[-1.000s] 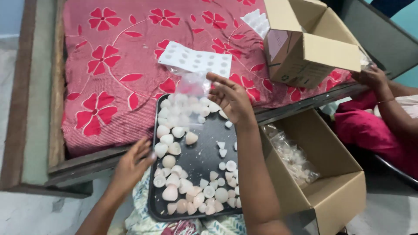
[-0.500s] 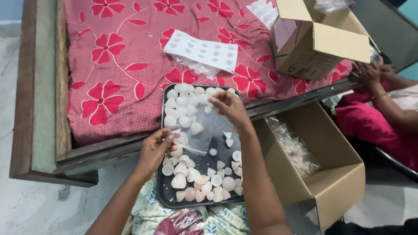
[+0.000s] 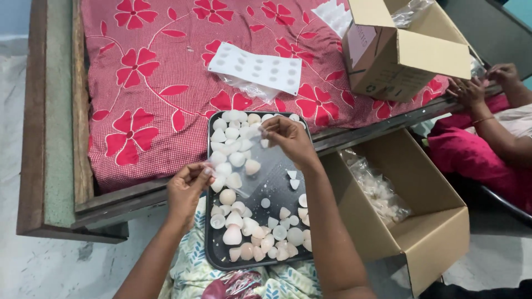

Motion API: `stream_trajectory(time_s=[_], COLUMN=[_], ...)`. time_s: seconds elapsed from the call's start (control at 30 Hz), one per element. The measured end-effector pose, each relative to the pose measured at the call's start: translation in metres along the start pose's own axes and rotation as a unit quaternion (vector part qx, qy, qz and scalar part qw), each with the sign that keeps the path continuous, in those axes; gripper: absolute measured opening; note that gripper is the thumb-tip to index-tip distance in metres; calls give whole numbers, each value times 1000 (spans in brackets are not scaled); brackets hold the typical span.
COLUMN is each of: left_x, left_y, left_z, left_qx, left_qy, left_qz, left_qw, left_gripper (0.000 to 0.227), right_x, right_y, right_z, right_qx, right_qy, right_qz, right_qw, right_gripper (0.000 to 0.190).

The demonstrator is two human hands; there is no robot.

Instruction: The person sits on the floor and packs white shell-shaped items one at a time from a black tray into small clear plastic bags, seals each bag, and places the filled bags into a cardboard box beside them. Other workers pack similar bags nearby.

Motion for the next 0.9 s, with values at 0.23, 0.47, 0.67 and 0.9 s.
stream_trajectory(time_s=[0.23,0.47,0.67,0.9], left_x=[-8,5,9,0], left_y=[-3,-16,3,-12], left_z=[10,-15,-17,-10], left_qx=[56,111,119,107], left_qy=[16,-79,-68,-39], left_qz=[-9,79,82,35], left_qw=[998,988,987,993], left_gripper=[18,31,26,25], right_x=[-2,6,7,8], right_y=[3,16,21,18], right_z=[7,-5,-10,-18], right_qx=[-40,-98,-49,12], right_qy=[108,115,142,176], right_qz=[-29,-30,-5,-2], right_qw=[993,988,989,984], right_gripper=[14,17,17,16])
Point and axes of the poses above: each hand's wrist, its own x-axis away from the middle knuckle, its own z-axis out of the back of the hand, y = z × x, the point moved 4 cm from there along -x, towards the middle knuckle, and after that the axes turned 3 degrees about z, right-handed, at the moved point
